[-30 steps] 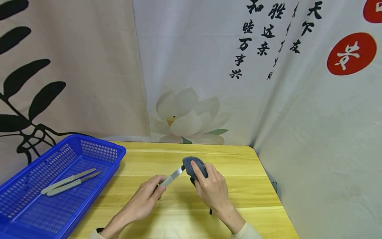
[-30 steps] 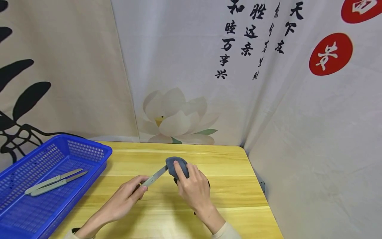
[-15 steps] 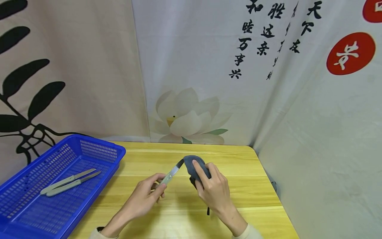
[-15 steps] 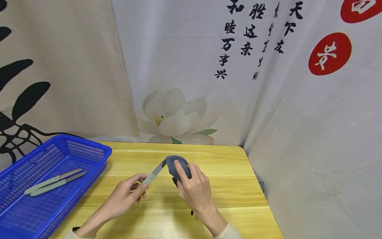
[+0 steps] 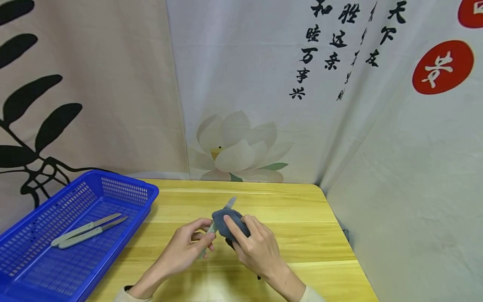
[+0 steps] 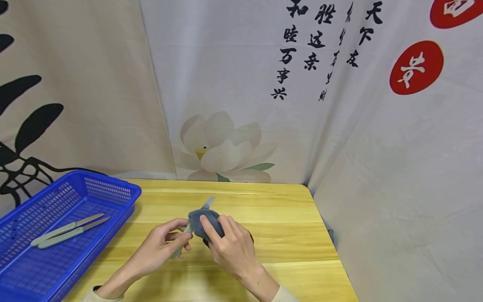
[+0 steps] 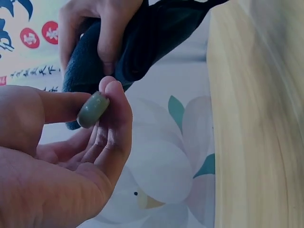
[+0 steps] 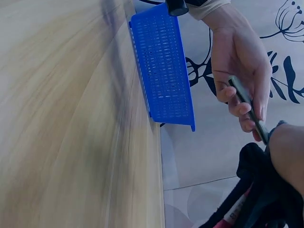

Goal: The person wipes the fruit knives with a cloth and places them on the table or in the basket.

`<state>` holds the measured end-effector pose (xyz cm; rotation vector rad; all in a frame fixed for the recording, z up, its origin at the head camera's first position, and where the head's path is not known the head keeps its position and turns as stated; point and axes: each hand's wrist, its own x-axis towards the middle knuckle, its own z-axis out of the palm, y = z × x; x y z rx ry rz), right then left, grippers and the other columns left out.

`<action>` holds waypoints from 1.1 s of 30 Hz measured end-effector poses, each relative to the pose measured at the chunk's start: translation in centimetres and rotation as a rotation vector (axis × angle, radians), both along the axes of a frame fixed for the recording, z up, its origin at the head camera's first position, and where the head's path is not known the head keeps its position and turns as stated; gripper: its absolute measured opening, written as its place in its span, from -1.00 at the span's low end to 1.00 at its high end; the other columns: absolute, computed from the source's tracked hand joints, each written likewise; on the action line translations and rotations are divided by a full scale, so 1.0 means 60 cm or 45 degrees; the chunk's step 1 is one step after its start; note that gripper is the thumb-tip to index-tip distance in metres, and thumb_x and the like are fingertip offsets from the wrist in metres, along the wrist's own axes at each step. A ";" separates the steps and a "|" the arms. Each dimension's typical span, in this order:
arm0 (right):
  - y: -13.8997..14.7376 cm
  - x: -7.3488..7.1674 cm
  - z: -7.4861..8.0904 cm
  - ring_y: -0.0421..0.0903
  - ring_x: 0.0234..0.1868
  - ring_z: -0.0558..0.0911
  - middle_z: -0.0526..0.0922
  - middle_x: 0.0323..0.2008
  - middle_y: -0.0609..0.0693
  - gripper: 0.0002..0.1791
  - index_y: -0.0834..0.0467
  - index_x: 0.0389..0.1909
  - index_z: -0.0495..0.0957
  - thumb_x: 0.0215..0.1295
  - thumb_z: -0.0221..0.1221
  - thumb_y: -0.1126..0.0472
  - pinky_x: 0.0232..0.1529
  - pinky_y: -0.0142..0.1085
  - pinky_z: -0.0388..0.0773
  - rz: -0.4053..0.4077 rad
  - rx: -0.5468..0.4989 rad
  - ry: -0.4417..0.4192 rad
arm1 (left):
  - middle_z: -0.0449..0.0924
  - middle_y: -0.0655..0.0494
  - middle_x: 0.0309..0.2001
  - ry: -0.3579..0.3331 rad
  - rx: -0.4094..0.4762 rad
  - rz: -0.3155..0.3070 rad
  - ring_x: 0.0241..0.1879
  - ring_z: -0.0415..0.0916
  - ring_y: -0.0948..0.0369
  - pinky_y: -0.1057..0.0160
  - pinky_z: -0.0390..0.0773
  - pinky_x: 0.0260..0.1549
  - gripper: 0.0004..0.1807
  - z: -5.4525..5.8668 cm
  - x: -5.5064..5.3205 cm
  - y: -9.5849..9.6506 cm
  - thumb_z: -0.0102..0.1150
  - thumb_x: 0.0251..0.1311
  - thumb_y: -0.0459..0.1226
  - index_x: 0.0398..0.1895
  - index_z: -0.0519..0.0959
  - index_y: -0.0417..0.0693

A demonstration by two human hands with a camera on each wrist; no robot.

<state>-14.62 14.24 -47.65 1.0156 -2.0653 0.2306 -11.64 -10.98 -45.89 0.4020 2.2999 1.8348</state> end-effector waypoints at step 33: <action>0.062 -0.054 0.012 0.03 -0.34 0.64 0.65 -0.17 0.21 -0.19 0.07 0.49 0.66 0.12 0.53 0.34 -0.48 -0.14 0.69 -0.207 -0.194 0.048 | 0.80 -0.04 -0.04 0.056 -0.054 -0.045 -0.21 0.78 0.28 0.28 0.76 -0.24 -0.54 -0.007 0.011 -0.007 0.28 0.66 -0.21 0.48 0.61 -0.19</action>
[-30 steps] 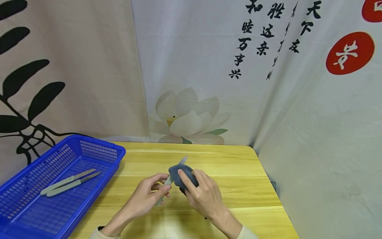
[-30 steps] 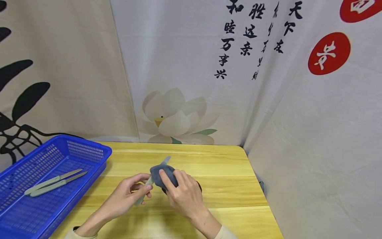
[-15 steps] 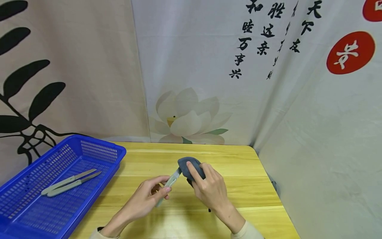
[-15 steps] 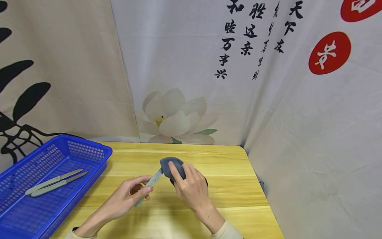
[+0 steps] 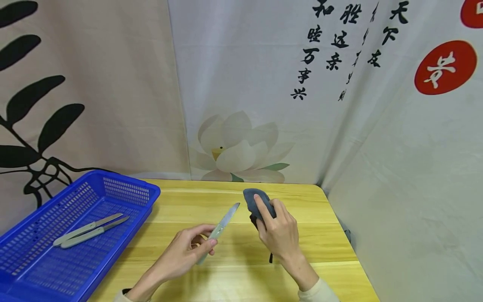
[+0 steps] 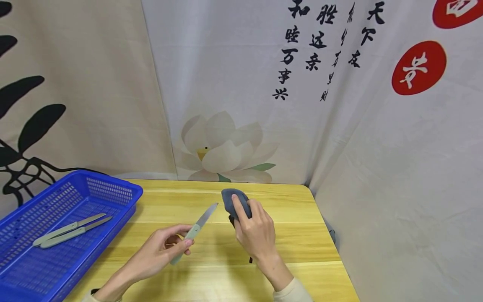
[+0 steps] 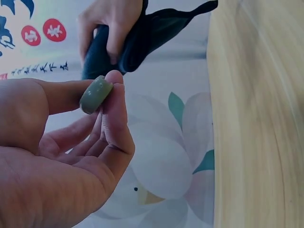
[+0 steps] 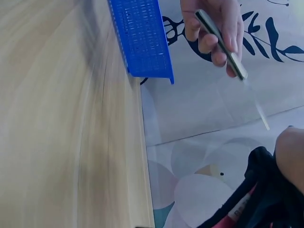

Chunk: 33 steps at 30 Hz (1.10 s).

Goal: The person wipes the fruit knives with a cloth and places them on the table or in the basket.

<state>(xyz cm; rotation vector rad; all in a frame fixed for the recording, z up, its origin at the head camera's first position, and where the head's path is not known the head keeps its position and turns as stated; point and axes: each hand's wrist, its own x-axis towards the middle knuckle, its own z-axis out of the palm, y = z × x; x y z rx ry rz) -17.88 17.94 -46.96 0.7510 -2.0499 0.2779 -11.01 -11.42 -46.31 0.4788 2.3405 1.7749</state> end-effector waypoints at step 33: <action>-0.052 0.041 -0.005 -0.07 -0.31 0.62 0.65 -0.19 0.10 -0.13 0.04 0.47 0.66 0.05 0.70 0.20 -0.36 -0.31 0.71 0.128 0.197 -0.007 | 0.79 -0.06 -0.09 0.073 0.046 -0.010 -0.18 0.78 0.24 0.29 0.76 -0.27 -0.54 0.006 -0.002 0.001 0.26 0.67 -0.25 0.49 0.59 -0.26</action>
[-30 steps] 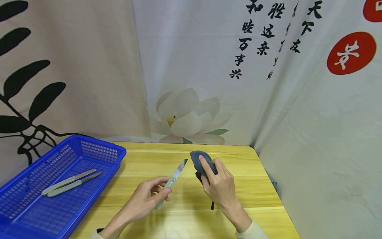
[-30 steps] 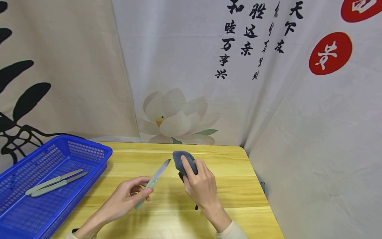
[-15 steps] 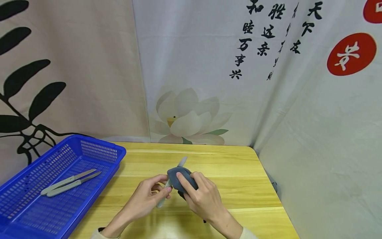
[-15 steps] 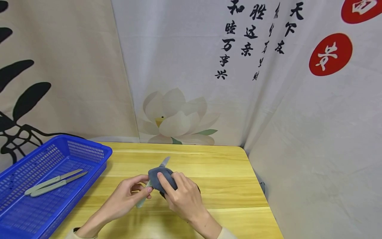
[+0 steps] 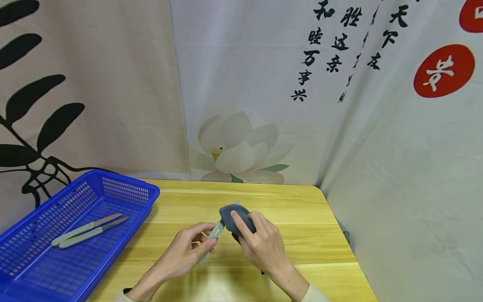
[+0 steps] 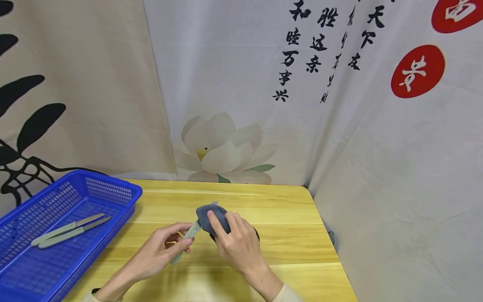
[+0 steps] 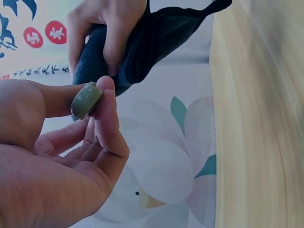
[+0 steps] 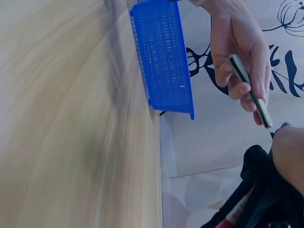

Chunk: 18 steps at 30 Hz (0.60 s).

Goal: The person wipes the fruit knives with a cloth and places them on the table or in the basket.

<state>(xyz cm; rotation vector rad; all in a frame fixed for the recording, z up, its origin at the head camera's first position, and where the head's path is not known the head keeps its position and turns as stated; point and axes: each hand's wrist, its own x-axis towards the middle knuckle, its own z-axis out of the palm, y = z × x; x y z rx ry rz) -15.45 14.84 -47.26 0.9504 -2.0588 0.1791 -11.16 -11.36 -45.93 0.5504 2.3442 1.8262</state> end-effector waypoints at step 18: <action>0.042 -0.039 0.006 0.03 -0.31 0.65 0.66 -0.16 0.20 -0.22 0.06 0.46 0.67 0.15 0.57 0.29 -0.39 -0.14 0.76 -0.138 -0.106 -0.027 | 0.79 -0.02 -0.08 -0.040 -0.021 -0.038 -0.21 0.76 0.31 0.30 0.76 -0.23 -0.49 -0.004 0.006 -0.007 0.30 0.64 -0.24 0.51 0.58 -0.29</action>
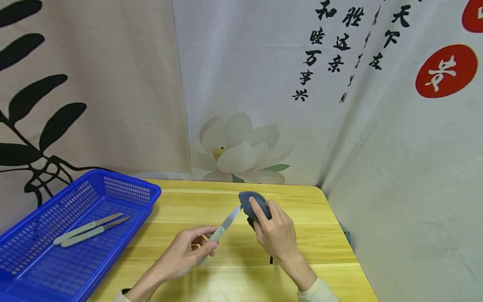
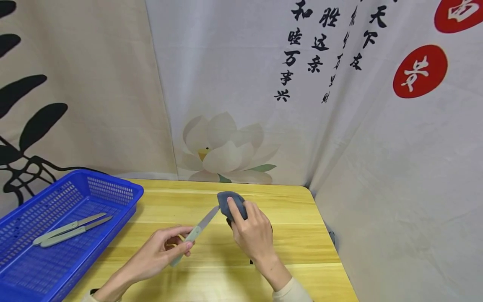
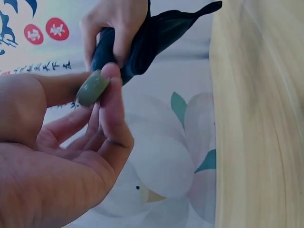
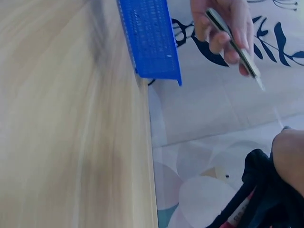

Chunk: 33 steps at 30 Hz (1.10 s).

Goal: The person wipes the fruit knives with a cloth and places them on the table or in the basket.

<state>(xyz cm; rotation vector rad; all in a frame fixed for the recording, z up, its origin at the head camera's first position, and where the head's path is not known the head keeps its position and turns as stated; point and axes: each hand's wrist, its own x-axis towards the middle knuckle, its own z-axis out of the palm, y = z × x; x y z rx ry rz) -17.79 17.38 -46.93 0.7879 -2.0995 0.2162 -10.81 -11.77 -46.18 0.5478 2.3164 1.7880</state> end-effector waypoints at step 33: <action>-0.052 0.053 -0.008 -0.09 -0.31 0.58 0.65 -0.17 0.07 -0.07 0.04 0.54 0.61 0.06 0.66 0.25 -0.35 -0.34 0.67 0.242 0.091 0.001 | 0.77 -0.12 -0.01 -0.033 0.071 -0.014 -0.09 0.76 0.19 0.24 0.84 -0.14 -0.53 -0.001 -0.005 0.006 0.27 0.68 -0.21 0.48 0.58 -0.27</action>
